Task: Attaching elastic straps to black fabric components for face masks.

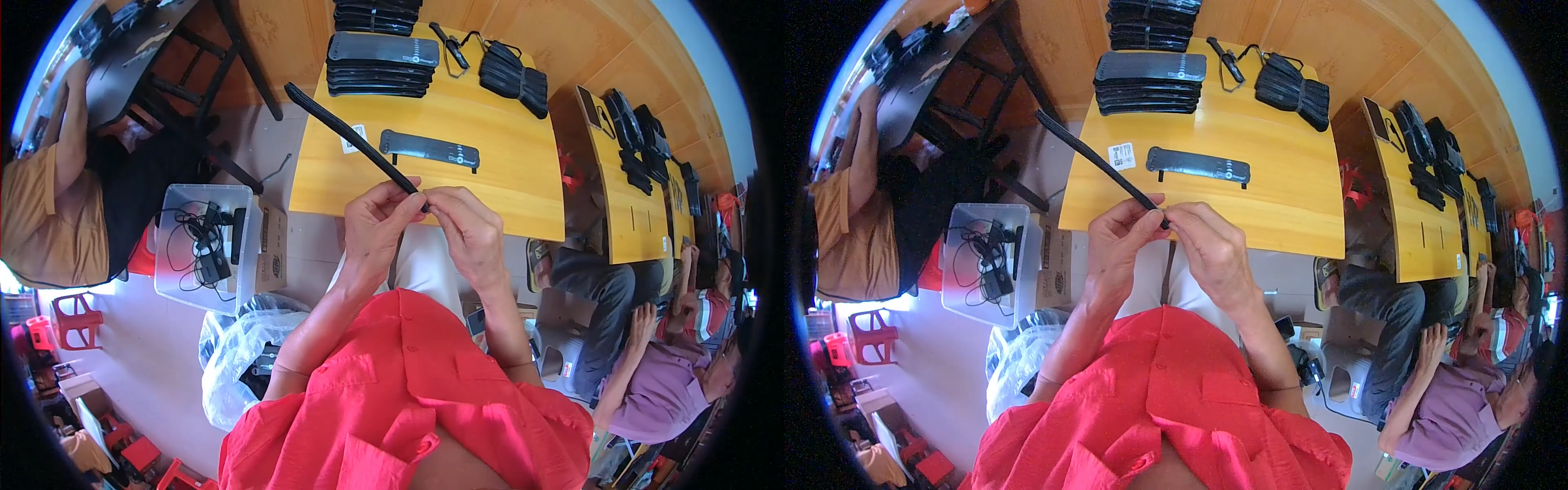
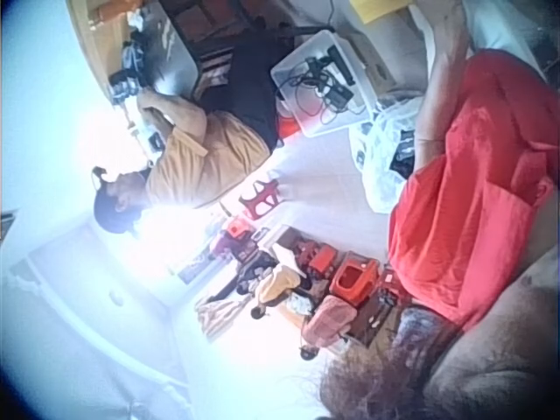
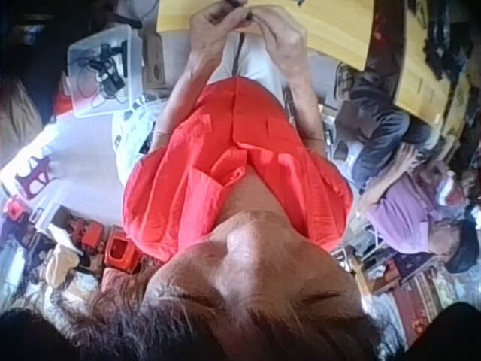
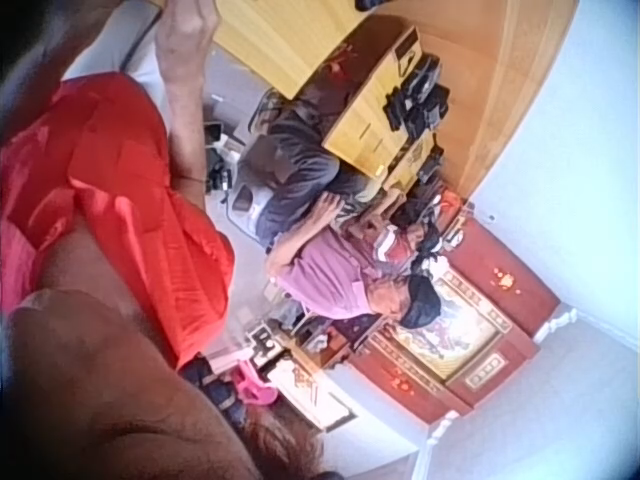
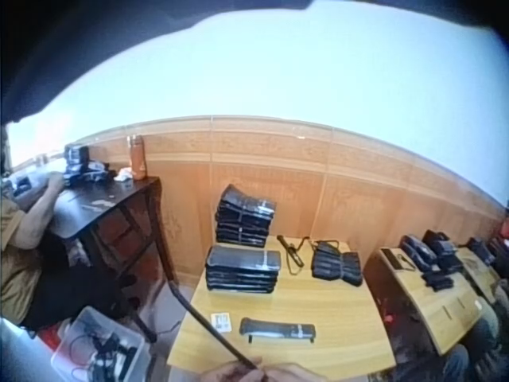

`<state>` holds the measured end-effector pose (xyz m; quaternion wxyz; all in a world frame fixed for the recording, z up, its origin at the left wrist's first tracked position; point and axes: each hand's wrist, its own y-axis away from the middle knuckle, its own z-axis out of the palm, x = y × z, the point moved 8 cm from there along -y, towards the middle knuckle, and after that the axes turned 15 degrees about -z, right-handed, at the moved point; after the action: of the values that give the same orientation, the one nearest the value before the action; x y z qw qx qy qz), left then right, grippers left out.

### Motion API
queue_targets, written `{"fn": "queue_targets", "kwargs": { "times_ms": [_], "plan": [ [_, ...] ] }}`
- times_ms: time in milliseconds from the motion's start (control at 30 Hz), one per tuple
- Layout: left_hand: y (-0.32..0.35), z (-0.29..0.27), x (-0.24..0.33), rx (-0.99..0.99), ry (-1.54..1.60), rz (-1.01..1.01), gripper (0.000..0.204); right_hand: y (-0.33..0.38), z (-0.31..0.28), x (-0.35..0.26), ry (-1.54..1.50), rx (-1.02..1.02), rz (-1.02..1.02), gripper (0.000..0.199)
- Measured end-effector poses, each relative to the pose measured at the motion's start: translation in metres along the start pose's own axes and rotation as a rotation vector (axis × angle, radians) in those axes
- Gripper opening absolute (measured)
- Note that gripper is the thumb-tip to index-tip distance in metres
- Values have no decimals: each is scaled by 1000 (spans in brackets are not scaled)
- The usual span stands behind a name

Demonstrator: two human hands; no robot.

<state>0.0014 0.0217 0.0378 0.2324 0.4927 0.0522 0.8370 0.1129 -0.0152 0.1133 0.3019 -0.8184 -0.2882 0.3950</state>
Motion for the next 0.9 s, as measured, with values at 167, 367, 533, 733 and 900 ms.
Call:
{"fn": "queue_targets", "kwargs": {
  "times_ms": [167, 367, 533, 733, 900],
  "plan": [
    [0, -2, 0, 8, 5, 2, 27, -2, 2, 0, -4, -2, -20, 19],
    [1, 0, 2, 11, -3, -1, 26, -1, 2, 1, -1, 3, -15, 19],
    [-3, 0, -4, 0, 44, -54, 24, 1, -1, 4, -46, 2, -11, 19],
    [-5, -2, -10, -27, 70, -84, 24, 4, 1, 6, -16, -28, -9, 20],
    [-6, -2, -9, -19, 11, -57, 25, 5, 5, 3, 113, -30, -83, 25]
  ]
}}
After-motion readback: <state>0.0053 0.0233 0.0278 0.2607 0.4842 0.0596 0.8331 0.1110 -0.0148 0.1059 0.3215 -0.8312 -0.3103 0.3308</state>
